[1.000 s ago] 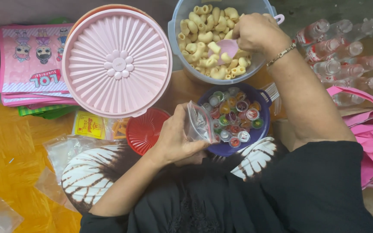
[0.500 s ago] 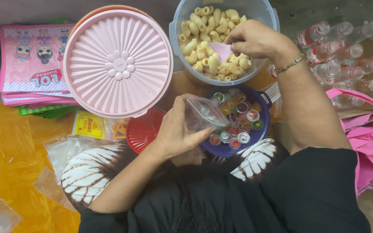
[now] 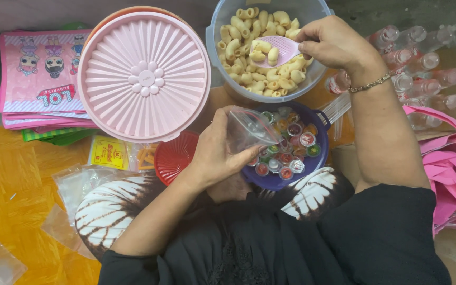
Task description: Scooping small snack items from a large container into small plastic bags and sealing them by hand.
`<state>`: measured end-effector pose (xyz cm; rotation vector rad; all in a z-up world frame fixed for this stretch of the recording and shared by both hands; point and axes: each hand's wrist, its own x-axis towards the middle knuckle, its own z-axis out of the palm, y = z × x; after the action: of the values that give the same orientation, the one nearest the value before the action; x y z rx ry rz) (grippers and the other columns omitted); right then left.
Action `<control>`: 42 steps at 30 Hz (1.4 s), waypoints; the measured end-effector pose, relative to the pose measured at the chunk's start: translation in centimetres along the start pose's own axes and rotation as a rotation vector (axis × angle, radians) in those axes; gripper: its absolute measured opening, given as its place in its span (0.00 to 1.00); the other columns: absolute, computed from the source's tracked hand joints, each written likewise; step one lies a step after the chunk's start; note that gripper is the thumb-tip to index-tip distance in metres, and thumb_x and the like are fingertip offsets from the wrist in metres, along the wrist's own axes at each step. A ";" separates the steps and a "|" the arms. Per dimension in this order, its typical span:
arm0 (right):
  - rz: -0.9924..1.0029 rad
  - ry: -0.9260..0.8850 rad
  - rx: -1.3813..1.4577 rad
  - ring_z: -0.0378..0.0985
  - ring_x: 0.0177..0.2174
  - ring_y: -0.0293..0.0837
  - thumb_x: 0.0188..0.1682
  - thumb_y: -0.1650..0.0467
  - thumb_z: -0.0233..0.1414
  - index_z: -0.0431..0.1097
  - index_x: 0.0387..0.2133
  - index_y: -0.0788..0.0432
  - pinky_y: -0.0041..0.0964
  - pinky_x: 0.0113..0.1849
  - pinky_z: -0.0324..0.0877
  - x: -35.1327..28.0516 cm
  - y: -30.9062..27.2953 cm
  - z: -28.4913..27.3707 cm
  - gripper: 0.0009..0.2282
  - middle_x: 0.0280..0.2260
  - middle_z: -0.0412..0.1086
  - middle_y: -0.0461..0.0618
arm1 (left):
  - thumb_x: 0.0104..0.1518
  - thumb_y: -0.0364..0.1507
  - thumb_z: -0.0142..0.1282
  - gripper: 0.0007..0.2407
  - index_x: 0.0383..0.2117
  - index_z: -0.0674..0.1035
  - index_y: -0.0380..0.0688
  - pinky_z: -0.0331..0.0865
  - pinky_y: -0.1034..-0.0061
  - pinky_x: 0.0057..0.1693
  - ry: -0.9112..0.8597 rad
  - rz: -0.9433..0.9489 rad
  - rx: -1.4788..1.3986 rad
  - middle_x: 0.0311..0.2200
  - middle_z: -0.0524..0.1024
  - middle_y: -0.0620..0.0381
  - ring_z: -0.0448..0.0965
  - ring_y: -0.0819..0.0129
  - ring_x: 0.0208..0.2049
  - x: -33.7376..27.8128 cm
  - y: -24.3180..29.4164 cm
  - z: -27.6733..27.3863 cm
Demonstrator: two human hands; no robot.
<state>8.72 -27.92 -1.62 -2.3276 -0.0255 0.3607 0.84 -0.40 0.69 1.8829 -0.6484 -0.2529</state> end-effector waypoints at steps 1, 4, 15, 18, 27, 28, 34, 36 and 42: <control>0.000 0.000 -0.001 0.63 0.21 0.37 0.41 0.77 0.44 0.68 0.31 0.67 0.27 0.24 0.59 -0.2 0.0 0.0 0.08 0.21 0.65 0.49 | 0.37 0.32 0.59 0.25 0.39 0.62 0.34 0.68 0.78 0.38 0.000 0.000 -0.001 0.34 0.71 0.48 0.75 0.63 0.32 0.0 -0.1 0.1; -0.029 0.044 0.017 0.63 0.20 0.35 0.42 0.78 0.44 0.68 0.31 0.68 0.26 0.22 0.58 -0.9 -0.4 -0.2 0.07 0.20 0.65 0.48 | 0.37 0.33 0.60 0.25 0.41 0.62 0.35 0.68 0.76 0.38 0.010 0.016 0.057 0.35 0.70 0.48 0.75 0.61 0.33 0.3 -0.3 0.3; 0.016 -0.114 0.218 0.61 0.23 0.34 0.43 0.76 0.46 0.67 0.35 0.67 0.22 0.24 0.56 -3.6 -1.8 -3.3 0.08 0.22 0.64 0.48 | 0.36 0.39 0.60 0.23 0.33 0.65 0.37 0.67 0.78 0.30 -0.004 -0.090 0.093 0.23 0.71 0.53 0.73 0.66 0.23 2.5 -0.9 0.8; 0.011 -0.154 0.150 0.58 0.18 0.34 0.42 0.77 0.46 0.67 0.36 0.69 0.23 0.19 0.52 -5.0 -3.3 -4.3 0.10 0.22 0.65 0.50 | 0.33 0.40 0.59 0.24 0.32 0.67 0.36 0.66 0.80 0.26 -0.172 -0.256 -0.025 0.21 0.71 0.54 0.73 0.69 0.19 3.1 -1.2 0.1; 0.063 -0.241 -0.097 0.70 0.20 0.41 0.37 0.78 0.48 0.69 0.34 0.66 0.30 0.21 0.63 -7.6 -7.4 -4.5 0.11 0.20 0.71 0.54 | 0.33 0.37 0.61 0.21 0.30 0.68 0.38 0.66 0.81 0.36 -0.279 -0.107 -0.166 0.26 0.70 0.54 0.71 0.70 0.26 2.5 -1.8 0.0; 0.062 -0.242 -0.101 0.70 0.20 0.41 0.37 0.78 0.48 0.69 0.34 0.66 0.30 0.21 0.63 -7.8 -7.6 -4.3 0.11 0.20 0.71 0.54 | 0.33 0.37 0.61 0.21 0.30 0.68 0.38 0.66 0.81 0.36 -0.276 -0.106 -0.168 0.26 0.70 0.54 0.71 0.70 0.26 2.4 -1.6 0.0; 0.105 -0.253 -0.233 0.68 0.20 0.40 0.36 0.75 0.49 0.71 0.32 0.63 0.30 0.23 0.64 -8.2 -8.3 -3.7 0.10 0.21 0.71 0.50 | 0.35 0.38 0.59 0.21 0.31 0.67 0.37 0.67 0.75 0.32 -0.244 -0.172 0.019 0.25 0.73 0.50 0.75 0.63 0.25 2.5 -0.8 0.1; 0.128 -0.271 -0.233 0.69 0.21 0.40 0.36 0.75 0.48 0.70 0.33 0.63 0.30 0.25 0.64 -8.1 -8.4 -3.6 0.11 0.22 0.71 0.50 | 0.34 0.38 0.59 0.23 0.33 0.68 0.35 0.68 0.74 0.33 -0.262 -0.167 0.105 0.28 0.74 0.47 0.76 0.60 0.26 3.1 -1.0 0.6; 0.097 -0.261 -0.301 0.67 0.15 0.42 0.37 0.76 0.48 0.70 0.31 0.65 0.33 0.19 0.62 -6.2 -9.0 -3.7 0.09 0.16 0.69 0.53 | 0.32 0.39 0.62 0.25 0.32 0.69 0.33 0.69 0.74 0.35 -0.228 -0.119 0.140 0.28 0.74 0.47 0.76 0.60 0.28 6.1 -1.7 1.6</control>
<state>4.52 -24.91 8.69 -2.5660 -0.1006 0.7533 5.68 -4.50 -0.68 2.0475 -0.7234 -0.5161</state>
